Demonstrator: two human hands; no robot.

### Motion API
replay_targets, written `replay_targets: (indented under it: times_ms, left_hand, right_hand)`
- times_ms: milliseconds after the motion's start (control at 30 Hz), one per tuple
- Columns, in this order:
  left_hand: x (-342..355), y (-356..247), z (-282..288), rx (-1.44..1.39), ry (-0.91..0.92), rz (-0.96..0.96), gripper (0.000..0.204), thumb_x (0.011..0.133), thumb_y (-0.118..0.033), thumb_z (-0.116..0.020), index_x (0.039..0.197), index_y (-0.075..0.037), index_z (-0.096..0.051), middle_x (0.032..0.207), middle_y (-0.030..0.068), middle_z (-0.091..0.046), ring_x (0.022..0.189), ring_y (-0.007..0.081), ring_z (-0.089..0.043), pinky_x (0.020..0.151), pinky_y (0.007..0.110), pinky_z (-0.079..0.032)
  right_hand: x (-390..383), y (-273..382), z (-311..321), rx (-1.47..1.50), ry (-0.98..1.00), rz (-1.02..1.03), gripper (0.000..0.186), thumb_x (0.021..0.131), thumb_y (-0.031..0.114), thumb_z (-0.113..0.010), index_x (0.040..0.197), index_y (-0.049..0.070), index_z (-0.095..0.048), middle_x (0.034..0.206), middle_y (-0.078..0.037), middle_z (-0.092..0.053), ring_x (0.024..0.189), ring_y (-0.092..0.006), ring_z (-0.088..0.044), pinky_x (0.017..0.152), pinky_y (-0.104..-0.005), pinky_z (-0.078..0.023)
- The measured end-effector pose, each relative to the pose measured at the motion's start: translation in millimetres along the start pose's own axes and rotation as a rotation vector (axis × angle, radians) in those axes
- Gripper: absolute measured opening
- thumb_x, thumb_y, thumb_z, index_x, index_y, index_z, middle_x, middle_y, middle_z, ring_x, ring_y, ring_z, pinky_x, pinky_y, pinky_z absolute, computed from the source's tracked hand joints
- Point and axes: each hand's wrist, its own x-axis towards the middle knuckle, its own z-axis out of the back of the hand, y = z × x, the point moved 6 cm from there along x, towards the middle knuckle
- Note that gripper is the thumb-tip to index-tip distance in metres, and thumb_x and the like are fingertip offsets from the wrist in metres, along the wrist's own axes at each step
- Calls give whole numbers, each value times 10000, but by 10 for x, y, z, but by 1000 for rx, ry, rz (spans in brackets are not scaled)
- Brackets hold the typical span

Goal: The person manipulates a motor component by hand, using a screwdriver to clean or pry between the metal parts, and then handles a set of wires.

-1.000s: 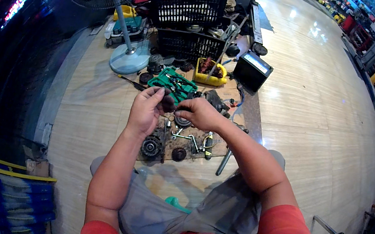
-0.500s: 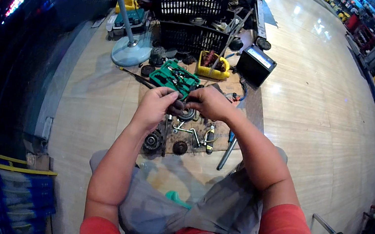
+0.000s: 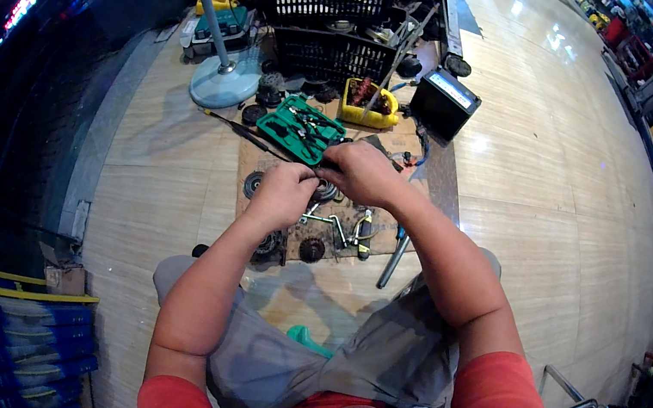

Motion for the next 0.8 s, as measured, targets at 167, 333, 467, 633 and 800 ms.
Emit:
replay_targets:
  times_ms: [167,333,467,633,800]
  left_hand:
    - [-1,-44,22,64,-67,-57,226,878,-180,-581,935,10,-690,802,168,-680,750,266,-660,694,385,-499]
    - [-17,-72,66,2,-121,-14,240,865,-211,-586,949,-18,-701,886,227,-665,873,381,-650,763,439,-504]
    - [-35,-116,138,-19,-236,-20,245,877,-193,-573,941,13,-690,847,214,-669,814,331,-651,727,409,-501]
    - [52,114,87,-199,-342,-22,259,926,-161,-536,972,55,-671,826,124,-701,733,193,-651,676,321,-491]
    - [86,137,-8,-957,-251,63,247,953,-114,-508,1064,73,-625,942,122,-686,808,180,-655,727,292,-515]
  right_hand:
    - [-2,-40,-6,35,-42,-69,249,828,284,-659,816,35,-636,780,-202,-637,805,-411,-619,702,-505,-488]
    - [-2,19,18,159,-81,-125,229,823,244,-648,850,16,-647,813,-234,-636,815,-432,-612,714,-499,-489]
    - [-41,68,-7,235,-167,-174,221,823,205,-627,888,-5,-649,830,-259,-630,821,-442,-609,720,-494,-487]
    - [-41,117,-41,385,-210,-214,216,839,183,-621,909,-20,-637,821,-257,-634,798,-434,-618,688,-467,-492]
    - [-44,137,-156,437,-259,-181,192,854,165,-613,920,-14,-628,827,-243,-642,782,-419,-629,670,-447,-497]
